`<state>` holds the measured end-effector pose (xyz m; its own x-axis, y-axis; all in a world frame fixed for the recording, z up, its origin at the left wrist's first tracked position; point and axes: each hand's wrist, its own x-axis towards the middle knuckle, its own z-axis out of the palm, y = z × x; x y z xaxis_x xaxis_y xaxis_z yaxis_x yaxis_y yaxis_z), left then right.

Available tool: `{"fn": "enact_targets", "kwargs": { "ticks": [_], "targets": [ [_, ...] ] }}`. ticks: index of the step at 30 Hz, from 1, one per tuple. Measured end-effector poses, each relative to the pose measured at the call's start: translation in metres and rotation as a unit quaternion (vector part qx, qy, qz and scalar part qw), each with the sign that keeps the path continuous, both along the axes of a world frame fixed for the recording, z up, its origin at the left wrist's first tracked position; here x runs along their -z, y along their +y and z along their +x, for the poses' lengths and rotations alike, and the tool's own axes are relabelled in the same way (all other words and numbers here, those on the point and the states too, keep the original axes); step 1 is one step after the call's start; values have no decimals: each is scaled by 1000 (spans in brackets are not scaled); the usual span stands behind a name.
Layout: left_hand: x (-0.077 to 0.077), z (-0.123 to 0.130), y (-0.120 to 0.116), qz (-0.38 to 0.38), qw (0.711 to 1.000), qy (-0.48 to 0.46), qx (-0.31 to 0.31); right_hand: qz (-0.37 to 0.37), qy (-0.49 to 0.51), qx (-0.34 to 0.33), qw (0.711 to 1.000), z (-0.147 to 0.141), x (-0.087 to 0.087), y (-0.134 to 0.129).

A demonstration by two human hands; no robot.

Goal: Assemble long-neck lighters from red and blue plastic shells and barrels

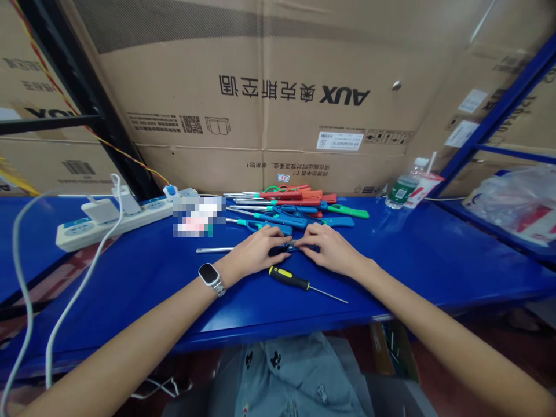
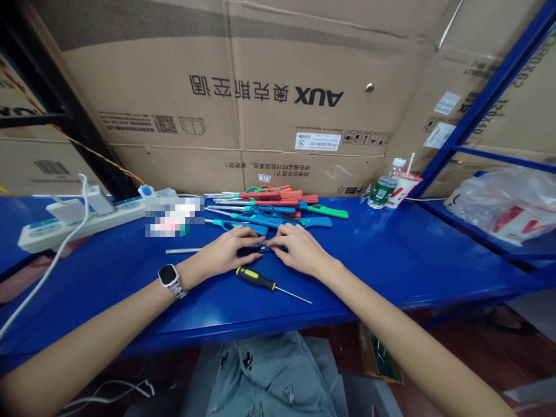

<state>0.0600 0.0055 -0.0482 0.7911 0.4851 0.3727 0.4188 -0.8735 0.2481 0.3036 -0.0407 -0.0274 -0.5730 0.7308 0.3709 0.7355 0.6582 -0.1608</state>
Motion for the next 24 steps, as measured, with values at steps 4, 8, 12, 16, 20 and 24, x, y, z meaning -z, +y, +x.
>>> {"fn": "enact_targets", "kwargs": {
  "ticks": [4, 8, 12, 16, 20, 24],
  "targets": [
    [-2, 0, 0, -14, 1000, -6, -1, -71, -84, 53, 993, -8, -16, -3],
    [-5, 1, -2, -24, 1000, 2, -14, -114, -77, 94, 986, -11, -26, -5],
    [-6, 1, -3, -37, 999, 0, -15, -115, -60, 111, 985, -7, -27, -1],
    [-6, 1, -3, -42, 999, -4, -13, -108, -57, 97, 988, -6, -24, 2],
    [-5, 0, -3, -40, 999, -7, -10, -82, -79, 105, 988, -10, -22, 2],
    [-4, 0, -3, -37, 999, -10, -4, -65, -89, 98, 989, -15, -21, 5]
  ]
}}
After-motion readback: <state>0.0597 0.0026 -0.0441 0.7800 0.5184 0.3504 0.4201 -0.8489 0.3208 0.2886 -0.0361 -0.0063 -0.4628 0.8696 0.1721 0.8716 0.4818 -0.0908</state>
